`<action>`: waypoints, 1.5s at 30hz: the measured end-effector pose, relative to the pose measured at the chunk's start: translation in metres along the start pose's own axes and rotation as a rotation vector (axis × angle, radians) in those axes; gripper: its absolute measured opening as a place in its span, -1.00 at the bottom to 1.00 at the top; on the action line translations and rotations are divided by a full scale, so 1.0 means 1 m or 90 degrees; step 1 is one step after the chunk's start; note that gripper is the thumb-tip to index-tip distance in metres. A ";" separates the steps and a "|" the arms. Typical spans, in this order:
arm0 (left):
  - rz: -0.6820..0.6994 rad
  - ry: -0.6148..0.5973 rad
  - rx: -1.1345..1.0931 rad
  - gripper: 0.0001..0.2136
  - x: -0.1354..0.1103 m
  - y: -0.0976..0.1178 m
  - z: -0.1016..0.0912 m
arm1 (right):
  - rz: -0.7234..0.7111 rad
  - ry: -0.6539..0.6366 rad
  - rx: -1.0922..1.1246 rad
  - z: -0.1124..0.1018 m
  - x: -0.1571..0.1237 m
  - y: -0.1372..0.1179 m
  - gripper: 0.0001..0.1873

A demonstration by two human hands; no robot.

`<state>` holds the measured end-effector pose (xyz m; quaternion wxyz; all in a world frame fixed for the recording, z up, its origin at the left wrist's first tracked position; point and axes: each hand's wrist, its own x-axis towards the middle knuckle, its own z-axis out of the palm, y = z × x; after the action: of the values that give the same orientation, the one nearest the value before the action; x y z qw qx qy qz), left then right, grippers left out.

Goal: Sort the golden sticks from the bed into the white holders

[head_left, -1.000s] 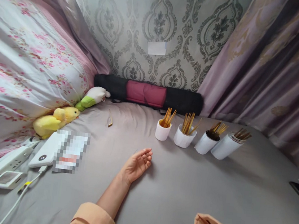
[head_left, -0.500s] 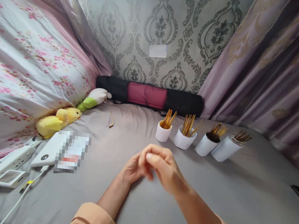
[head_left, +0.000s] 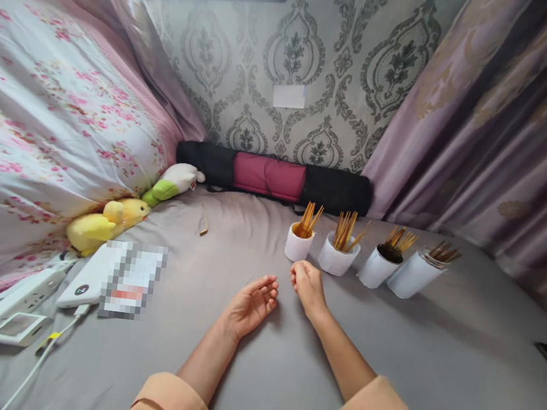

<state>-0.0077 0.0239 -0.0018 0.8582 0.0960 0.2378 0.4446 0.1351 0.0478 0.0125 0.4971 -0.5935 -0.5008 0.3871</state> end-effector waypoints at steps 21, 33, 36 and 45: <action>0.001 0.157 0.054 -0.97 0.006 0.024 0.011 | -0.121 0.071 -0.286 -0.007 0.007 0.029 -0.54; 0.098 0.255 0.150 -0.96 0.022 0.075 0.003 | -0.117 0.075 -0.328 -0.005 0.005 0.031 -0.59; 0.133 0.308 0.191 -0.94 0.027 0.090 0.000 | -0.109 0.070 -0.335 -0.005 0.003 0.030 -0.60; 0.226 0.440 0.314 -0.91 0.038 0.133 -0.017 | -0.103 0.068 -0.346 -0.006 0.001 0.028 -0.62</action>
<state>-0.0929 0.1314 0.0216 0.5906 0.1825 0.5889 0.5206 0.1464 0.0472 -0.0139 0.3747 -0.6825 -0.6052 0.1661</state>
